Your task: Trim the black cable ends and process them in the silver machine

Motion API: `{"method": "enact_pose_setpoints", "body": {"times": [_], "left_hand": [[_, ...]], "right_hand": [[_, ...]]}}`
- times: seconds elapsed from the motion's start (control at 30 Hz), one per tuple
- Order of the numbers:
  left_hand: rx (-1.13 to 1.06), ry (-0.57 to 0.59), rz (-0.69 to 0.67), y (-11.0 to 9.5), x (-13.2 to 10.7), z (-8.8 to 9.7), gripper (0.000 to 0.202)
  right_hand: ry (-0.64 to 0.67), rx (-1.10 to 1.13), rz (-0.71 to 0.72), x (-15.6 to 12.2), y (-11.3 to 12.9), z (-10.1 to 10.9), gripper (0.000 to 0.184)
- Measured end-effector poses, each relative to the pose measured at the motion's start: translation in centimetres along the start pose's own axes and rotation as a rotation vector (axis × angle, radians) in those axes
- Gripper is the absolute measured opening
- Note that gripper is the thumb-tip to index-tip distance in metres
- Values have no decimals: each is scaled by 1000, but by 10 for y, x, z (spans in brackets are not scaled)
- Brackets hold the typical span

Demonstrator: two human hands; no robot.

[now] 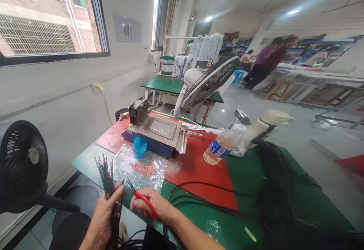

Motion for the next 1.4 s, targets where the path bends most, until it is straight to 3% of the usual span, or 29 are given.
{"method": "enact_pose_setpoints", "body": {"times": [0.1,0.2,1.07,1.4], "left_hand": [[6,110,22,2,-2,-10,57],[10,142,31,3,-3,-13,57],[-8,136,11,4,1,-8,58],[42,186,5,12,5,-11,54]], "right_hand": [[-13,92,-16,0,-2,-4,25],[-18,141,-25,0,-2,-6,26],[-11,173,-56,-2,0,-8,21],[-45,227,-46,0,-3,-6,30]]}}
Point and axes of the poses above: each hand's wrist, its own x-axis towards the middle knuckle, its own z-axis out of the back of the hand, y = z × x, the point moved 7 cm from there along x, towards the middle knuckle, and after that the axes turned 15 degrees about z, right-handed, at the moved point
